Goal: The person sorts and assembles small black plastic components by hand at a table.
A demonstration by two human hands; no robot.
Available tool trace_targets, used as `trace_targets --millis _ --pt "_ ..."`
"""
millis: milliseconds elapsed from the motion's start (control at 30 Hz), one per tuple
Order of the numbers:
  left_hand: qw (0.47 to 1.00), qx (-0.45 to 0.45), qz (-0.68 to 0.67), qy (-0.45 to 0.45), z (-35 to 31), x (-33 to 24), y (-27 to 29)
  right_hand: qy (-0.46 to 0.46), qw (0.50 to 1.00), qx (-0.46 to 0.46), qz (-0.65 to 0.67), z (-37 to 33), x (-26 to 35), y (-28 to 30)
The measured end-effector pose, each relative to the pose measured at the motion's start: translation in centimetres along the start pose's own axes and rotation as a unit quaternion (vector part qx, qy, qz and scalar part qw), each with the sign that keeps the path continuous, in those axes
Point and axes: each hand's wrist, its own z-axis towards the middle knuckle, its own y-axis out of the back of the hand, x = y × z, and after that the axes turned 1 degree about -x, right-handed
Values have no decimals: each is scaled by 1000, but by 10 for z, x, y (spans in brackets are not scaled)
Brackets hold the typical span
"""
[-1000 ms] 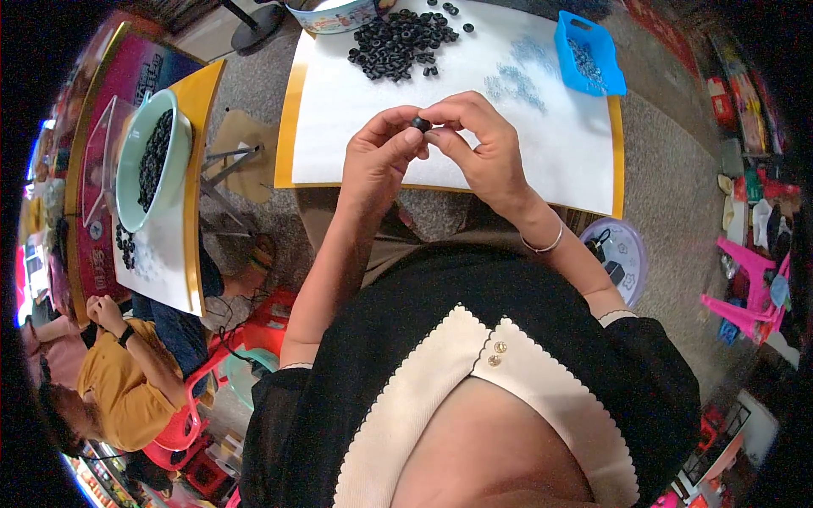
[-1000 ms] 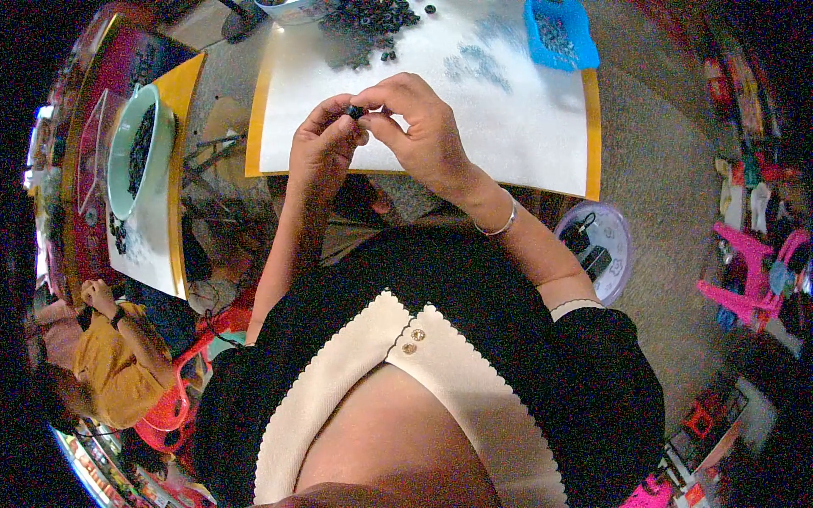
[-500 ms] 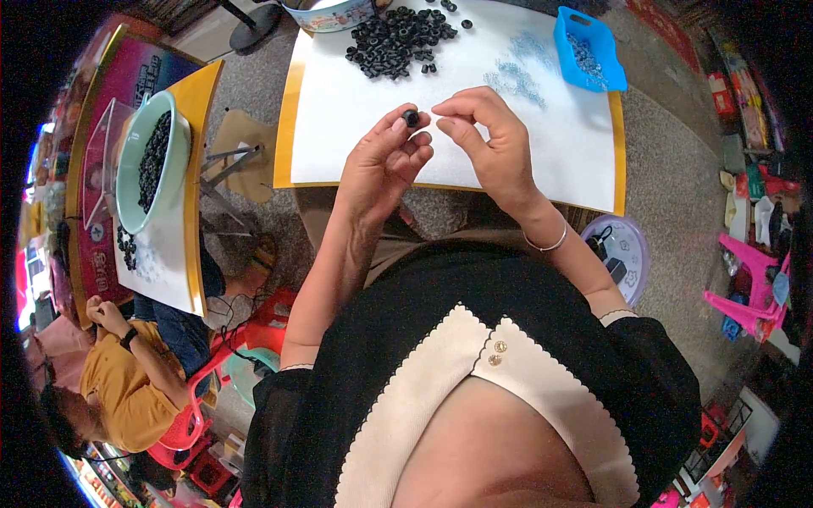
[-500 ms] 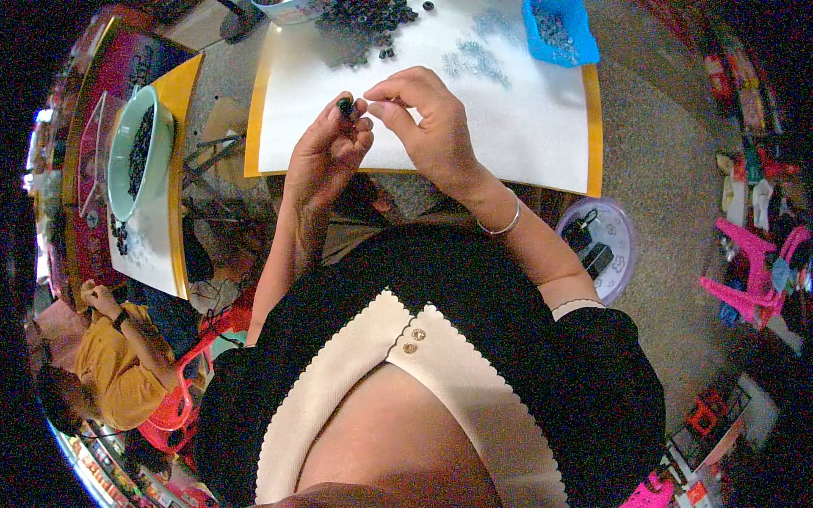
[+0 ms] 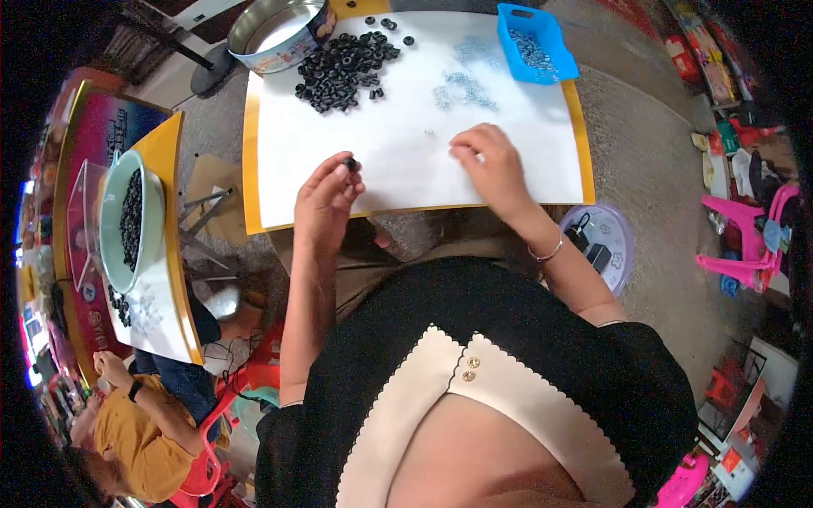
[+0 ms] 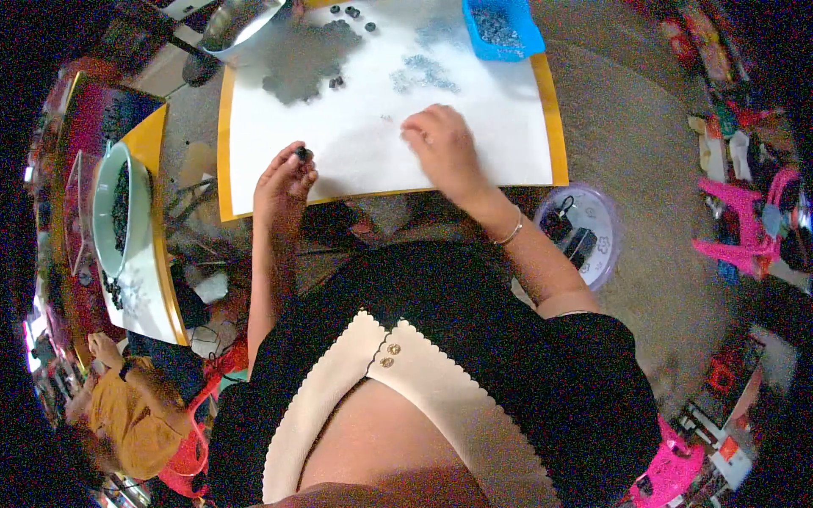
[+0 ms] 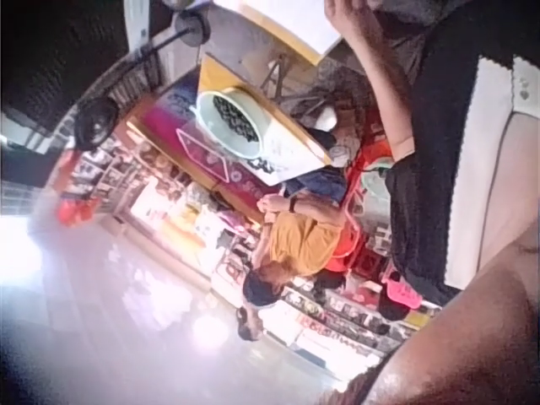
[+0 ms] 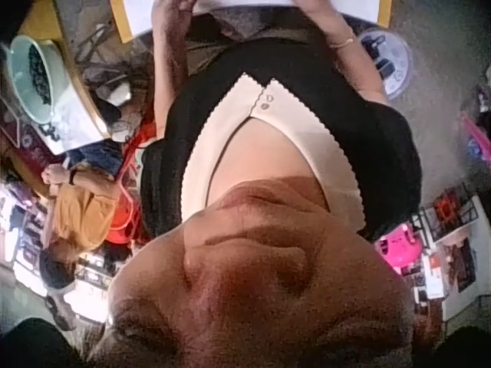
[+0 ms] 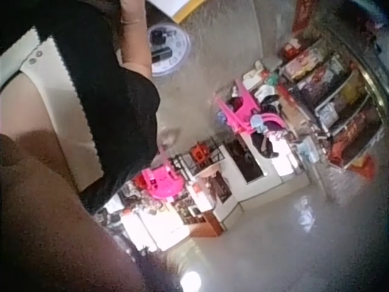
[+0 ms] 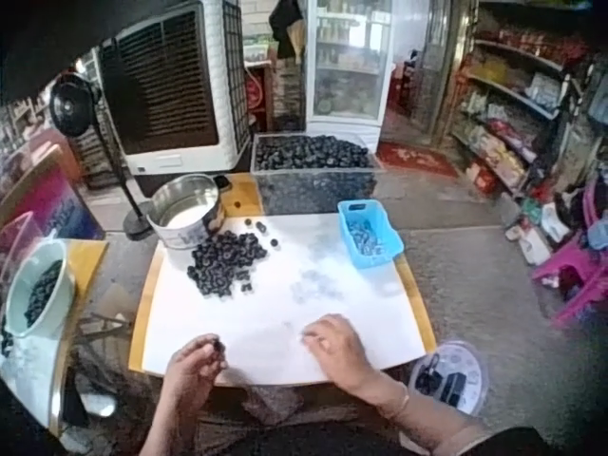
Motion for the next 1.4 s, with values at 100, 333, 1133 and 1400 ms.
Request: trace_targets --millis 100,333,1133,1400 --pt "1000 -8 -16 -6 10 -3 -7 -21 998 -34 -52 10 -24 8" --pt "1000 17 2 -7 26 17 -8 25 998 -26 -56 33 -17 -20" --pt "993 108 53 3 13 18 -19 -68 961 146 223 23 49 -25" --pt "976 174 87 100 13 4 -11 -174 869 267 379 31 34 -28"
